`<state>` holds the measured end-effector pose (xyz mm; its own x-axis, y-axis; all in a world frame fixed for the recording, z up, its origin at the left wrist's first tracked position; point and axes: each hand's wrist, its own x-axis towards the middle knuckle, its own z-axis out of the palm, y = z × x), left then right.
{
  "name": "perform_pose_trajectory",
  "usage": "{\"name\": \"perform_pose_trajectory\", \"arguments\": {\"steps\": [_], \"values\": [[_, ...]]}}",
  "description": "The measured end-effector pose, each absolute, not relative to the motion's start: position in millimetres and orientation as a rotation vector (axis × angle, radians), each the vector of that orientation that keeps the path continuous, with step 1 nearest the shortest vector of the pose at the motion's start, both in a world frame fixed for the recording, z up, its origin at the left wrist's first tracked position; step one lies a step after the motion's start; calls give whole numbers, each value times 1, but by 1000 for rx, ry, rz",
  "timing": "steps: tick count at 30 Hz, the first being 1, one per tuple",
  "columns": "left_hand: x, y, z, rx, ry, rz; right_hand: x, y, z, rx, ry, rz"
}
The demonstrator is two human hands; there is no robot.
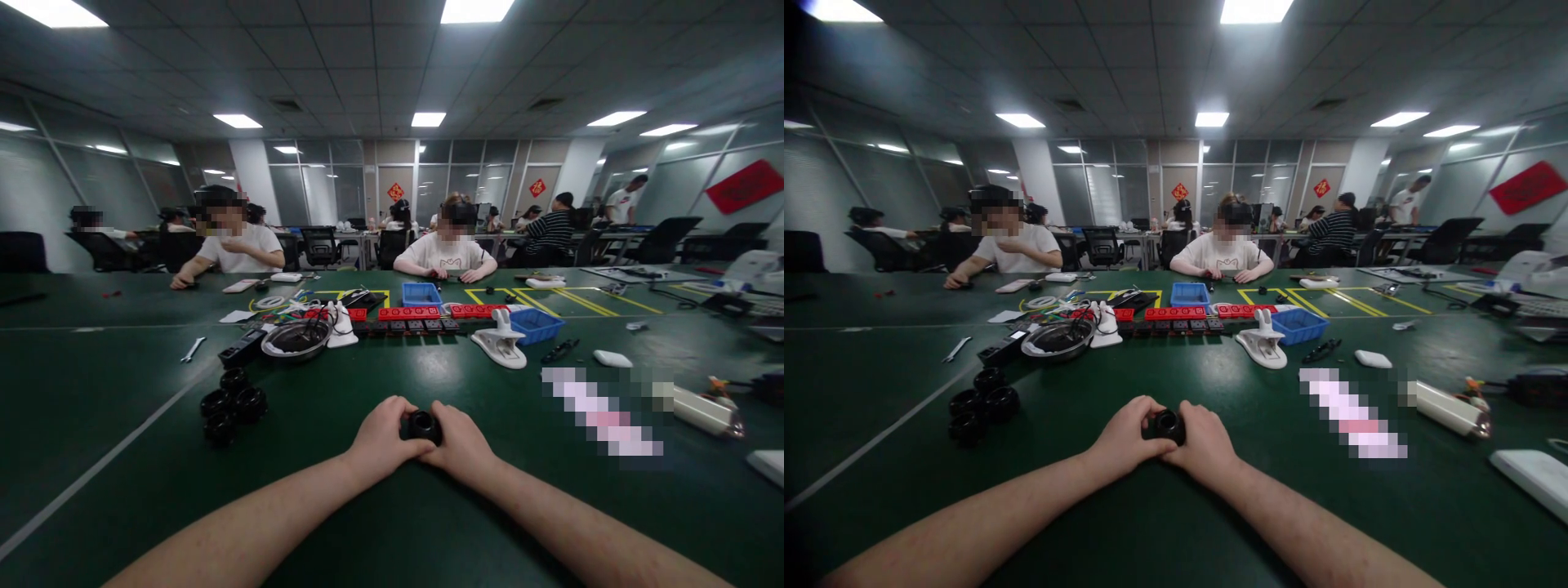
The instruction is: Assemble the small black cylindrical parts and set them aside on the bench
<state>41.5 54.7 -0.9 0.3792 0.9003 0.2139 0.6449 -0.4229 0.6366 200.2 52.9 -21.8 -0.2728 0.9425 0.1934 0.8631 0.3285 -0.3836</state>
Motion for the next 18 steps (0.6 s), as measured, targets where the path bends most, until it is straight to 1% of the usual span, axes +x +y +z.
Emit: {"name": "perform_pose_trajectory", "arguments": {"steps": [2,8,11,18], "values": [[39,56,0,2196,1267,724,201,51,-19,-1532,-2237,313],[31,64,0,2242,1051,656,218,56,-5,-1186,-2435,592],[30,66,-1,2247,1001,647,223,59,-3,-1135,-2472,686],[28,69,2,2230,938,590,227,61,1,-1087,-2509,784]]}}
